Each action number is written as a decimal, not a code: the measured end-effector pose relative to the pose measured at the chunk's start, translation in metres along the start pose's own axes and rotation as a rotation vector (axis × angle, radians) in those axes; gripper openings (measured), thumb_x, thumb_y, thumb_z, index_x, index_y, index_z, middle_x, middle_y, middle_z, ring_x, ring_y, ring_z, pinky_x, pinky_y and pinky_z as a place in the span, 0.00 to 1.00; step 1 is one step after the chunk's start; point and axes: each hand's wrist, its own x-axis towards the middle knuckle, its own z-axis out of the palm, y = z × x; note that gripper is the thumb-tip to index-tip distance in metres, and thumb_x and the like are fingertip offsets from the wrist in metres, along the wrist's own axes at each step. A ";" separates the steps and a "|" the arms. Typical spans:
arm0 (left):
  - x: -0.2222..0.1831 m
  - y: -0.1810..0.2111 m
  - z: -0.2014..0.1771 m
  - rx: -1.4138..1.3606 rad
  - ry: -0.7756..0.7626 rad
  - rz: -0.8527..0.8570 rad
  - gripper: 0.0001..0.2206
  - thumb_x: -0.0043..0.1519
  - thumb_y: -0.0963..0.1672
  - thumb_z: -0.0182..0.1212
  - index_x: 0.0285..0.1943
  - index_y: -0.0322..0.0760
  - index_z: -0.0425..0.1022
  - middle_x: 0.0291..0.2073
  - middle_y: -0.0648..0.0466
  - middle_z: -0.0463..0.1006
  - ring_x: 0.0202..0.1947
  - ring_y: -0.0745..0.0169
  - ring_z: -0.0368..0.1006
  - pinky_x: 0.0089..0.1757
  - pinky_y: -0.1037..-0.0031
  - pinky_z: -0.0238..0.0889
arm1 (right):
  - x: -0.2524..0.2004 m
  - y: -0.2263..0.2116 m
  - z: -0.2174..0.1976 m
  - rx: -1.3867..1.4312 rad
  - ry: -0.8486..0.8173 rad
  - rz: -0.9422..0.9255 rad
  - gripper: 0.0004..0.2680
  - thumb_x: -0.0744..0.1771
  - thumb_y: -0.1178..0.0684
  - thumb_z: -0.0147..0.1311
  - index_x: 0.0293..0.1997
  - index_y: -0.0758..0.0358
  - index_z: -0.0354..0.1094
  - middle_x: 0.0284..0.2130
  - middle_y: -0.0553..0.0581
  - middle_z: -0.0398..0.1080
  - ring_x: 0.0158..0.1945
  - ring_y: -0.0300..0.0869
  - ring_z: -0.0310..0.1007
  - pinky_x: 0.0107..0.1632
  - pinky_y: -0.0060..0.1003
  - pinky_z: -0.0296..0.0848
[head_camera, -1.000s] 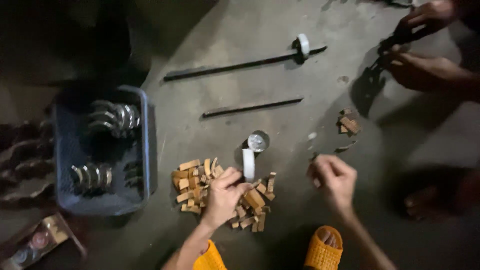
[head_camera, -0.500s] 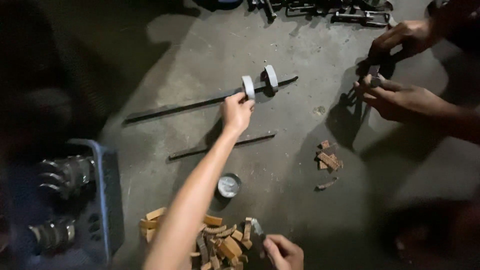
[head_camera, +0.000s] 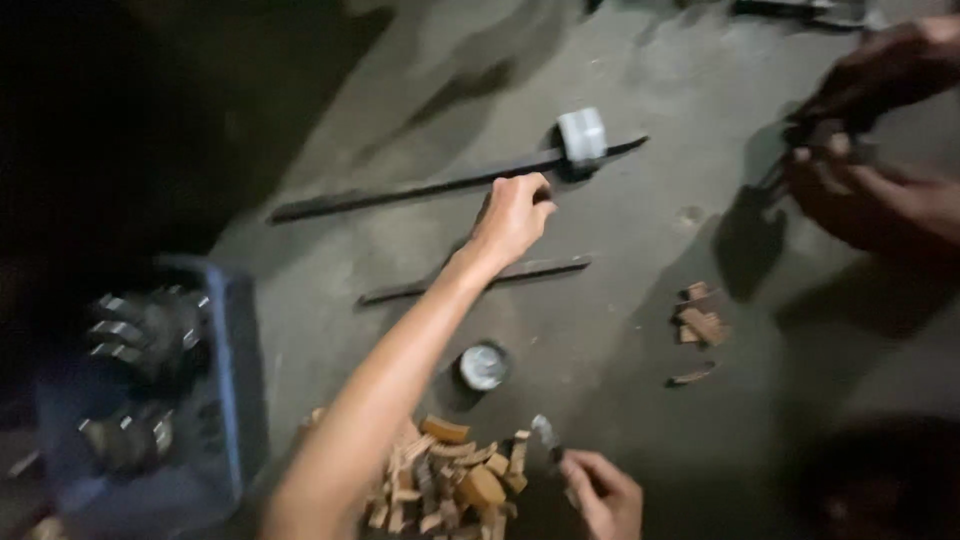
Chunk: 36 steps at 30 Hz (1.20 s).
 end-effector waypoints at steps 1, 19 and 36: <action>-0.027 -0.005 -0.020 0.006 0.011 -0.020 0.09 0.55 0.41 0.62 0.42 0.31 0.79 0.34 0.44 0.84 0.32 0.43 0.80 0.37 0.60 0.72 | -0.005 -0.014 0.002 -0.010 -0.021 0.007 0.06 0.64 0.66 0.60 0.38 0.76 0.83 0.17 0.62 0.73 0.17 0.43 0.62 0.23 0.35 0.59; -0.395 -0.248 -0.236 0.102 0.498 -0.418 0.09 0.53 0.39 0.66 0.41 0.30 0.81 0.27 0.50 0.83 0.22 0.60 0.76 0.28 0.72 0.69 | -0.047 -0.123 0.053 -0.781 -0.027 -0.683 0.10 0.65 0.52 0.62 0.48 0.67 0.78 0.35 0.61 0.81 0.31 0.45 0.76 0.33 0.37 0.71; -0.404 -0.271 -0.240 -0.210 0.358 -0.901 0.19 0.53 0.45 0.69 0.41 0.16 0.80 0.34 0.21 0.79 0.32 0.33 0.80 0.30 0.55 0.73 | -0.058 -0.122 0.055 -0.495 -0.045 -1.117 0.02 0.62 0.57 0.67 0.34 0.57 0.79 0.19 0.56 0.75 0.19 0.42 0.72 0.24 0.33 0.69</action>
